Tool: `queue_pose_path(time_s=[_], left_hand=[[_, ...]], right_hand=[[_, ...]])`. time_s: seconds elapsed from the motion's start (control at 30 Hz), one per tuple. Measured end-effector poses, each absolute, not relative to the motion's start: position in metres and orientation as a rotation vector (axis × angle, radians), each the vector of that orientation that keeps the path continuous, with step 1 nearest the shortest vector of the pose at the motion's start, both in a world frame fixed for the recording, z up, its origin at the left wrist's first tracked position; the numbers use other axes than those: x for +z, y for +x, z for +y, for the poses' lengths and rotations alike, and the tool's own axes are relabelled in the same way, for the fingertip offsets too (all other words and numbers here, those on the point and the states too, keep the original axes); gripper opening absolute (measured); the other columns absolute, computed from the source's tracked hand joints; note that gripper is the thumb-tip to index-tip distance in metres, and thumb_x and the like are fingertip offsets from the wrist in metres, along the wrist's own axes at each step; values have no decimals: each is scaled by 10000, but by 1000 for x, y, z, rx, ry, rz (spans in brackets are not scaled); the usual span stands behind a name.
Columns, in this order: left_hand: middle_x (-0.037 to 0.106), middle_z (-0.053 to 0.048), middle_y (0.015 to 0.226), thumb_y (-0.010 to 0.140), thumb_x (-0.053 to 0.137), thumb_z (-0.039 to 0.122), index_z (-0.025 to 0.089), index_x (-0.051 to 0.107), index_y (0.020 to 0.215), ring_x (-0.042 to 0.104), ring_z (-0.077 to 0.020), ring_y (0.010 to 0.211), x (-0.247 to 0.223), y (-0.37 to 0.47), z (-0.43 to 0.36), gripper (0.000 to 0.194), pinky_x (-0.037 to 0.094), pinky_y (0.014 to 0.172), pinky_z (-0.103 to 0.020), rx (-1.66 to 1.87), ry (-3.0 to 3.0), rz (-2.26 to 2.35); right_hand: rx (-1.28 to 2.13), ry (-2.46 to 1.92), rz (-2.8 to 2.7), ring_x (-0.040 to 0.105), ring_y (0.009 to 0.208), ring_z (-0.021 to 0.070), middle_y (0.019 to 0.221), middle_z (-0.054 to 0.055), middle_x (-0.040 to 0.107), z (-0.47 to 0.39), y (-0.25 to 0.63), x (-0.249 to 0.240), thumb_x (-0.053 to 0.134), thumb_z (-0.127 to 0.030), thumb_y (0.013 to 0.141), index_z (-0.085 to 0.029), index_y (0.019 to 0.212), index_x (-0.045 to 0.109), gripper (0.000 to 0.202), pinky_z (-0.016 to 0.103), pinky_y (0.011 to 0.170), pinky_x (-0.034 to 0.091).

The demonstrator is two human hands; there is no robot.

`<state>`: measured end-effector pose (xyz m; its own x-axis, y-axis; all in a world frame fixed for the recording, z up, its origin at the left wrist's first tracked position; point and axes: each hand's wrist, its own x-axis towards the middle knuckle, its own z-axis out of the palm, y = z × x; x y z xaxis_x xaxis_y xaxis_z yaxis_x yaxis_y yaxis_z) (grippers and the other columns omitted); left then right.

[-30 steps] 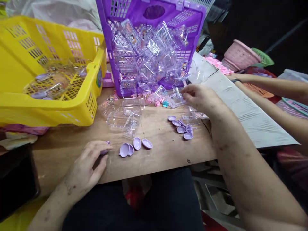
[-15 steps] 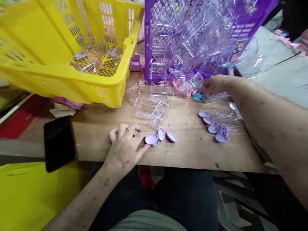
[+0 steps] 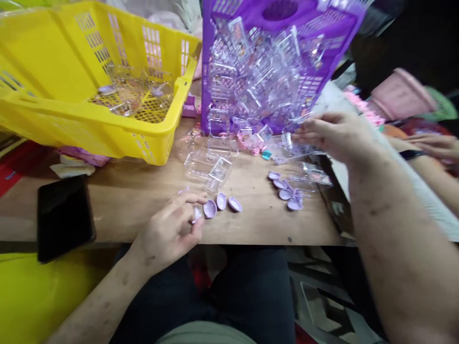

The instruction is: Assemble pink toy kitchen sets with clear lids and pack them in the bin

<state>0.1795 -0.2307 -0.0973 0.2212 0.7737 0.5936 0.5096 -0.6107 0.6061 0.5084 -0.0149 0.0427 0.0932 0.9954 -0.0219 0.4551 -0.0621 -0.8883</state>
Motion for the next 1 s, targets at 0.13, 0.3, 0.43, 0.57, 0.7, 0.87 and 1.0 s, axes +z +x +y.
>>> queue_pose_path(time_s=[0.13, 0.3, 0.43, 0.57, 0.7, 0.87, 1.0], left_hand=[[785, -25, 1106, 1044, 694, 119, 230, 592, 980, 776, -140, 1001, -83, 187, -244, 164, 607, 911, -239, 1383, 2077, 1105], [789, -30, 1110, 1005, 817, 143, 216, 668, 1143, 780, -149, 1030, -73, 195, -262, 217, 616, 960, -227, 1299, 2083, 1058], [802, -54, 1160, 1031, 745, 107, 206, 631, 1252, 791, -185, 1099, -72, 193, -277, 267, 624, 1075, -314, 1268, 2251, 1060], [798, -83, 1220, 1045, 746, 155, 182, 576, 1405, 798, -198, 1104, -69, 193, -292, 398, 656, 1043, -322, 1262, 2285, 1160], [798, -74, 1149, 1044, 770, 146, 167, 634, 1315, 783, -201, 1088, -67, 194, -300, 304, 656, 1066, -352, 1322, 2314, 1171], [803, -96, 1184, 1051, 739, 70, 136, 643, 1379, 770, -198, 1141, -68, 193, -308, 349, 659, 1078, -358, 1406, 2427, 1186], [775, -128, 1292, 1077, 649, 32, 120, 561, 1555, 733, -215, 1243, -64, 193, -311, 494, 625, 1154, -407, 1351, 2465, 1226]], right_hand=[[1216, -1190, -1227, 815, 657, 154, 646, -24, 754, -110, 490, 24, 1000, -211, 776, -162, 825, 752, 257, 203, 686, 653], [1589, -994, -1161, 831, 676, 146, 773, -2, 817, -212, 453, -18, 1000, -361, 872, -222, 937, 807, 246, 163, 621, 671], [1799, -958, -1006, 847, 682, 147, 801, 12, 845, -250, 436, -33, 967, -334, 921, -225, 941, 836, 171, 134, 621, 662], [1801, -990, -998, 851, 693, 147, 783, 7, 841, -270, 430, -36, 993, -280, 890, -222, 908, 826, 177, 133, 657, 669], [1800, -991, -1029, 862, 730, 157, 800, 17, 847, -284, 418, -34, 988, -272, 895, -215, 907, 802, 195, 145, 692, 680], [1813, -1032, -998, 864, 768, 154, 871, 33, 866, -293, 404, -37, 966, -343, 929, -217, 950, 778, 227, 171, 717, 692], [1808, -1065, -1005, 856, 756, 170, 871, 39, 849, -300, 398, -43, 961, -403, 931, -201, 922, 733, 304, 199, 672, 685]])
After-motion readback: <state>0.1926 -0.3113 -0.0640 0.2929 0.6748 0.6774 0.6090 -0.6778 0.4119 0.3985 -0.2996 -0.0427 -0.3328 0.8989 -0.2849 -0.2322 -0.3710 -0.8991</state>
